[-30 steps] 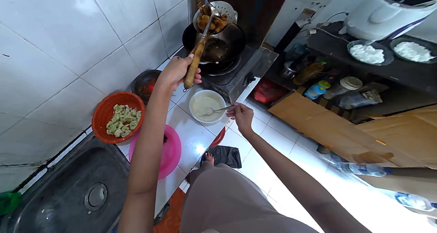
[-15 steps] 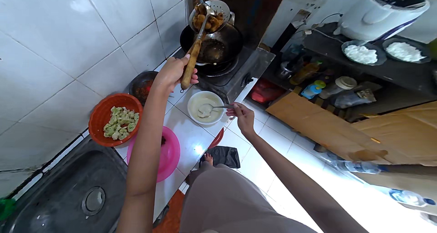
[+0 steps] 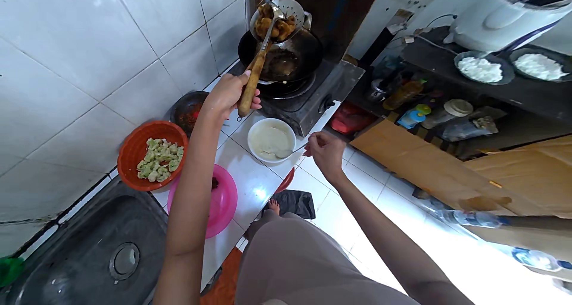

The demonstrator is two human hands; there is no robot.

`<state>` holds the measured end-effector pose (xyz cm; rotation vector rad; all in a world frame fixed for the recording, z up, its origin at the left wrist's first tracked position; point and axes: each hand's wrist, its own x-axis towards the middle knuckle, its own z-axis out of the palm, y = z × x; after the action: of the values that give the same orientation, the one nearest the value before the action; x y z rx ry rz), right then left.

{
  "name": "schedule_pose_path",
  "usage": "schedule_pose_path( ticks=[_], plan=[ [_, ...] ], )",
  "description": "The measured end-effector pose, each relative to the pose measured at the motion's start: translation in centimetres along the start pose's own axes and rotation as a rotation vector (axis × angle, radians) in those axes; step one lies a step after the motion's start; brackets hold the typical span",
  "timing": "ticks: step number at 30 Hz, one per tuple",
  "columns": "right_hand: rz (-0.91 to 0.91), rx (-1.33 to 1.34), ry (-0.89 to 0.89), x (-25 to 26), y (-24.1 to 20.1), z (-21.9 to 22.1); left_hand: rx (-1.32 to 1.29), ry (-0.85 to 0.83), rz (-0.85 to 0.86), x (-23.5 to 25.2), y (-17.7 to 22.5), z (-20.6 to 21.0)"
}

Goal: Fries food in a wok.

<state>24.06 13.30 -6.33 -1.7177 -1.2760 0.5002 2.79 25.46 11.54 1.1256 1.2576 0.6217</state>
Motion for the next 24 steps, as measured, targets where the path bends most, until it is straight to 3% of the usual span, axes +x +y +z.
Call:
schedule_pose_path(
  ticks=[3,5,12,24],
  plan=[
    [0.196,0.141,-0.042,0.0,0.3,1.4,-0.003,-0.001,0.001,0.2,0.1,0.1],
    [0.228,0.183,-0.006,-0.2,0.8,2.4,-0.004,-0.002,0.003,0.2,0.1,0.1],
    [0.145,0.163,0.052,-0.3,0.4,3.4,-0.001,-0.012,-0.004,0.2,0.1,0.0],
    [0.043,0.244,0.086,-0.6,5.0,6.8,-0.002,-0.003,-0.024,0.2,-0.2,0.2]
  ],
)
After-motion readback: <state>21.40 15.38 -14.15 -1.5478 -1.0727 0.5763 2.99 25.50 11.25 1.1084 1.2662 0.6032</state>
